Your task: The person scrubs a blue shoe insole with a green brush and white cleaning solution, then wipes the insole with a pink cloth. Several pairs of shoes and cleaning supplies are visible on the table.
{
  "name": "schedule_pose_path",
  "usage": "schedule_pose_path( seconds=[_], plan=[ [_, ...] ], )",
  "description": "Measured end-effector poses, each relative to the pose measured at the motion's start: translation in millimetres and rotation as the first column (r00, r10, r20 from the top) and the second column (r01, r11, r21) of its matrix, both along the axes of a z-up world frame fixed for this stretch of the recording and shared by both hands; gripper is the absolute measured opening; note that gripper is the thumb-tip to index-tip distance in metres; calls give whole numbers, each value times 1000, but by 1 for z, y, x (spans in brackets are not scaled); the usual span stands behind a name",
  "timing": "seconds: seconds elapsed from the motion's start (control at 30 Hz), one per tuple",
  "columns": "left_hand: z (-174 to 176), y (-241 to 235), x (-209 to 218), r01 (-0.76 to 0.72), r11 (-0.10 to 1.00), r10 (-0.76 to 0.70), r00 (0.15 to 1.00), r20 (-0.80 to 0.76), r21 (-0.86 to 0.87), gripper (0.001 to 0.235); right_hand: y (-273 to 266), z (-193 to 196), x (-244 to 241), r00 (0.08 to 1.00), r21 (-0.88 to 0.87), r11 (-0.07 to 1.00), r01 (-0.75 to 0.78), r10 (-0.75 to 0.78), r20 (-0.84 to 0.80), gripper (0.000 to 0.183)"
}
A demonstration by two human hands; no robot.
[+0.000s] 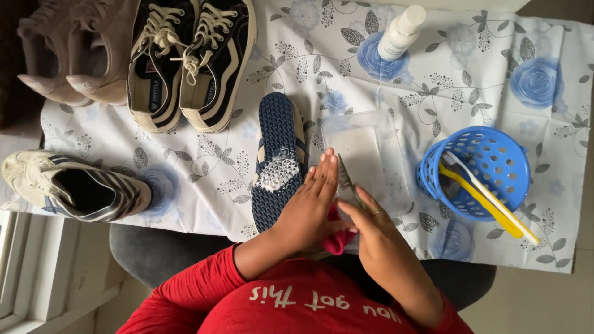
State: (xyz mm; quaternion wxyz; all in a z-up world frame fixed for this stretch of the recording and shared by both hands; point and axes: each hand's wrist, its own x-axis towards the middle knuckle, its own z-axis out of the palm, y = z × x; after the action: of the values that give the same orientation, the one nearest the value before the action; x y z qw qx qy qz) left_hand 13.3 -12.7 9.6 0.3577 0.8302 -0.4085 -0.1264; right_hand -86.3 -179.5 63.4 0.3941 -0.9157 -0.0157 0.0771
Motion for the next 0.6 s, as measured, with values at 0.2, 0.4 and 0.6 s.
schedule_pose_path(
  seconds=[0.2, 0.4, 0.6],
  plan=[
    [-5, 0, 1, -15, 1000, 15, 1000, 15, 4, 136, -4, 10, 8, 995, 21, 996, 92, -93, 40, 66],
    [-1, 2, 3, -15, 999, 15, 1000, -10, 35, 133, -10, 6, 11, 972, 48, 981, 186, -191, 135, 62],
    [6, 2, 5, 7, 995, -4, 999, -35, 98, 130, -15, 6, 9, 985, 75, 986, 151, -156, 70, 67]
  ],
)
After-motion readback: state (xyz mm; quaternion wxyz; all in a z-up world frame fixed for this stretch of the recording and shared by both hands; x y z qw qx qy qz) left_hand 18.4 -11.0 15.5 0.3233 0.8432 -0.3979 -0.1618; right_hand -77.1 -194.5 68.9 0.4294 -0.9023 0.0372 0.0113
